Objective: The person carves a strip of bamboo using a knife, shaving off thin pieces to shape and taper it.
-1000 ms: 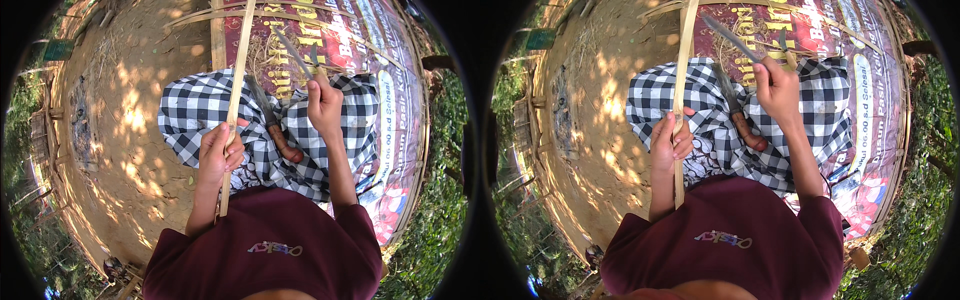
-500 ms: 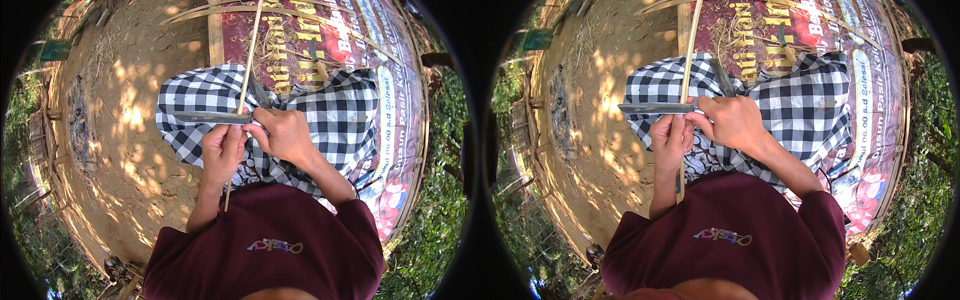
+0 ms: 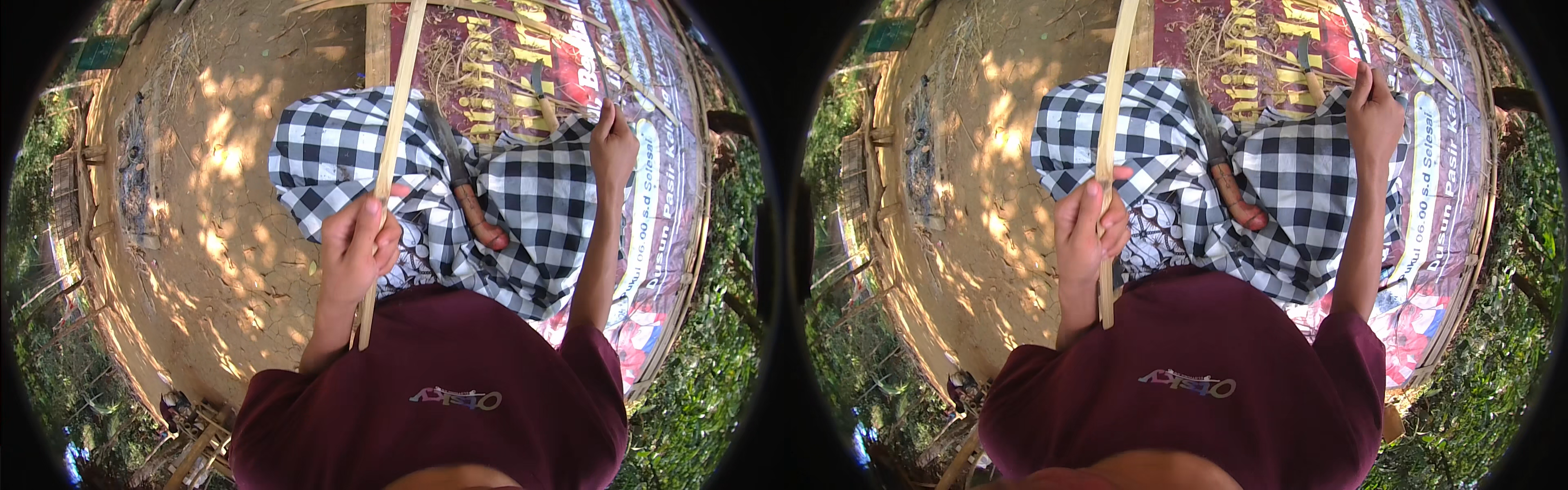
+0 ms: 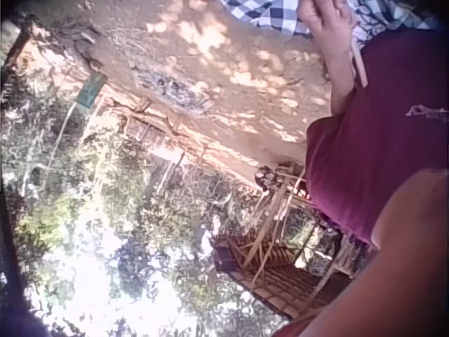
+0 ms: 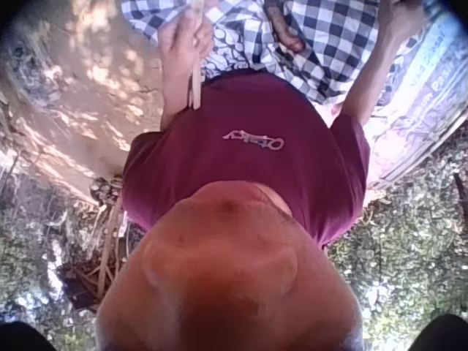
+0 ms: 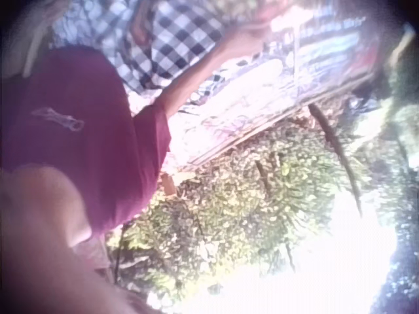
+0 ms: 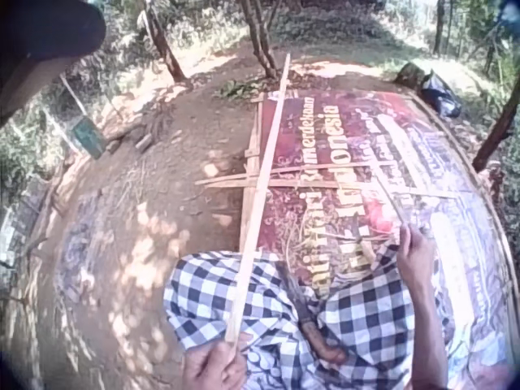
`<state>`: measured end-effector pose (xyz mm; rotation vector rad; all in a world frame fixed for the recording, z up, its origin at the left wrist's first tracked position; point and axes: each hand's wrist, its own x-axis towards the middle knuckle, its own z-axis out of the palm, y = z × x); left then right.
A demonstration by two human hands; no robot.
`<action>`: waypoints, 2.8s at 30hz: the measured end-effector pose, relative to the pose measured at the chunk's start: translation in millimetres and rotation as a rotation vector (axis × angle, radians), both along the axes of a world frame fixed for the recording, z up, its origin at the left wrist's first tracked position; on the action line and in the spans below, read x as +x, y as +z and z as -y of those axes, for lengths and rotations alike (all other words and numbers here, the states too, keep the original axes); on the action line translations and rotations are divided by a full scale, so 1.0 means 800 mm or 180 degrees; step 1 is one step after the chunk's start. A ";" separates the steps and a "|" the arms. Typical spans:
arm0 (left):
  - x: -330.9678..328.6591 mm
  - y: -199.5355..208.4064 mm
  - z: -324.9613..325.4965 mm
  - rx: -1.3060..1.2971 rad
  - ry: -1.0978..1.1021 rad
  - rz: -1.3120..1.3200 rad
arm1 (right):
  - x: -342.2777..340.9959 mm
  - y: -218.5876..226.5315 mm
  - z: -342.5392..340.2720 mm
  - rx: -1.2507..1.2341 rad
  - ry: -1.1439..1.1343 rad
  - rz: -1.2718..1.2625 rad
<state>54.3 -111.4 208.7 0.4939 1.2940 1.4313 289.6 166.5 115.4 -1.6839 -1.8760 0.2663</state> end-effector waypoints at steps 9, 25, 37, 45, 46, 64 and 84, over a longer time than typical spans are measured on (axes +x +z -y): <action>-0.011 -0.012 -0.052 0.0265 -0.0396 0.1084 | -0.065 0.016 0.082 -0.0118 0.1445 -0.1398; 0.015 -0.030 -0.061 0.0241 -0.0076 -0.0256 | -0.109 0.071 0.143 -0.0262 0.2632 -0.0908; 0.016 -0.033 -0.066 0.0183 -0.0043 -0.1488 | -0.117 0.023 0.122 0.0767 0.2567 -0.0234; -0.012 -0.029 -0.025 0.0389 0.0319 -0.1359 | -0.005 -0.012 -0.021 0.0674 -0.0527 -0.1382; -0.015 -0.033 -0.019 0.0341 0.0367 -0.1323 | 0.001 -0.012 -0.018 0.0809 -0.0313 -0.1123; 0.012 -0.036 -0.057 0.0077 -0.0102 -0.1121 | -0.133 0.043 0.152 -0.0017 0.2755 -0.0853; 0.003 -0.054 -0.046 0.0066 0.0092 -0.0485 | -0.040 -0.002 0.037 -0.0223 0.0892 -0.1861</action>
